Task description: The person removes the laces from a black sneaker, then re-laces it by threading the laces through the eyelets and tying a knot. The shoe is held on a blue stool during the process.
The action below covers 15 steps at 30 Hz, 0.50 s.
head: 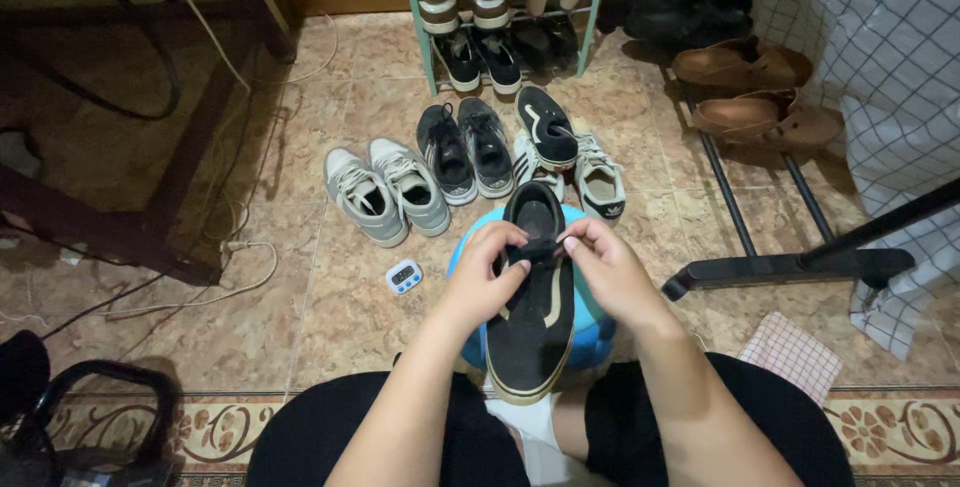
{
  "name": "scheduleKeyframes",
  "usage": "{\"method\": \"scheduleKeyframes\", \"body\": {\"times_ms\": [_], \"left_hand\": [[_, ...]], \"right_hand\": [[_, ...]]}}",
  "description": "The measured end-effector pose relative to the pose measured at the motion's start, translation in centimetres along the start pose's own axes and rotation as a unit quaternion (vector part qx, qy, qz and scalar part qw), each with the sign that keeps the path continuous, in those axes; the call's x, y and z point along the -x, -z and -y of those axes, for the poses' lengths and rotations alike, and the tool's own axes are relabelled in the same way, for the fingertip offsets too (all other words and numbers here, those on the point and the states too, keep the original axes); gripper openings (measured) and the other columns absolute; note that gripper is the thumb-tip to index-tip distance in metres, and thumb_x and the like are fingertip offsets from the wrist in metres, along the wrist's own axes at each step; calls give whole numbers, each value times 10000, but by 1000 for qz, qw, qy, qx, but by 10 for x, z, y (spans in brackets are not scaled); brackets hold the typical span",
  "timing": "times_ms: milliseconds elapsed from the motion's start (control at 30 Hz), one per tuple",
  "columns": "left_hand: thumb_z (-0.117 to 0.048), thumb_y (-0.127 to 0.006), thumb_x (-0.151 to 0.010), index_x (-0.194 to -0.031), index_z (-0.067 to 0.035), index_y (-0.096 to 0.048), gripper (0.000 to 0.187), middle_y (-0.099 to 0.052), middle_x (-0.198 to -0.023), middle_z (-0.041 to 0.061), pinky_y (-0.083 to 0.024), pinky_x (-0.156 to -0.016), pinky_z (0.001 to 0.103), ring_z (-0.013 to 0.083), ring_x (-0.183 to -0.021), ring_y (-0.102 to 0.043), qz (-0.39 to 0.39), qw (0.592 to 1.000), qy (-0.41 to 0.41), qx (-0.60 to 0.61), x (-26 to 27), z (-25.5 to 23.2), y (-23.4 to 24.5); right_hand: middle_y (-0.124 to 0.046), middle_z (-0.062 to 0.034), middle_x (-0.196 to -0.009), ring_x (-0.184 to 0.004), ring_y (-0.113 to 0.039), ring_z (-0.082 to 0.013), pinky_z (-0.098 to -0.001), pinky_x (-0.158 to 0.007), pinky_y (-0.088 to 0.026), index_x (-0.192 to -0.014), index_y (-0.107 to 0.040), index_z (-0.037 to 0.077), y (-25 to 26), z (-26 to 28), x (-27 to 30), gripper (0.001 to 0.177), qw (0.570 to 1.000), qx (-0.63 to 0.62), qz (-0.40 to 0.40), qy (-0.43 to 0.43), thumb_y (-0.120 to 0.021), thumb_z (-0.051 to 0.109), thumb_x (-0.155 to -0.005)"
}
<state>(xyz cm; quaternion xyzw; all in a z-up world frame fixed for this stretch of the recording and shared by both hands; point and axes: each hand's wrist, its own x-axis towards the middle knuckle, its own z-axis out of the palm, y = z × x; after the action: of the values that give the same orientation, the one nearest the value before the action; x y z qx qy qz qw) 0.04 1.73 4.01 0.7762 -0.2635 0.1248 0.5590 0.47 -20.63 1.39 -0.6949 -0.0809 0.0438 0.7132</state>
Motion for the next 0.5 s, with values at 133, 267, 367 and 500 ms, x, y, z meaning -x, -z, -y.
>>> {"method": "scheduleKeyframes", "body": {"times_ms": [133, 267, 367, 500], "left_hand": [[-118, -738, -871, -1008, -7, -615, 215, -680, -1099, 141, -479, -975, 392, 339, -1107, -627, 12, 998, 21, -55, -1, -10, 6], [-136, -709, -914, -1006, -12, -599, 190, -676, -1095, 123, -509, -946, 360, 293, -1079, -654, -10, 998, 55, -12, -2, -9, 9], [-119, -688, -932, -1006, -13, -591, 161, -662, -1100, 110, -517, -912, 341, 252, -1049, -649, -26, 997, 64, 44, 0, -2, 7], [-97, -643, -967, -1026, -21, -563, 125, -655, -1102, 85, -515, -899, 318, 183, -1010, -627, -61, 988, 78, 121, 3, 16, 2]], "right_hand": [[-689, -48, -1004, -964, -643, -125, -283, -916, -512, -1062, -589, 49, 9, 1, -5, 119, 999, -33, -8, 6, -482, 91, -1032], [-699, -83, -933, -881, -661, -161, -315, -854, -532, -1046, -546, 62, 16, 18, -2, 102, 994, -63, -82, -29, -449, 89, -1033], [-642, -74, -870, -856, -651, -164, -323, -843, -533, -1054, -547, 49, 22, 33, 4, 102, 990, -21, -129, -46, -450, 81, -1042], [-574, -50, -824, -816, -605, -158, -337, -832, -539, -1053, -528, 39, 21, 43, 7, 77, 987, -66, -147, -4, -461, 76, -1064]]}}
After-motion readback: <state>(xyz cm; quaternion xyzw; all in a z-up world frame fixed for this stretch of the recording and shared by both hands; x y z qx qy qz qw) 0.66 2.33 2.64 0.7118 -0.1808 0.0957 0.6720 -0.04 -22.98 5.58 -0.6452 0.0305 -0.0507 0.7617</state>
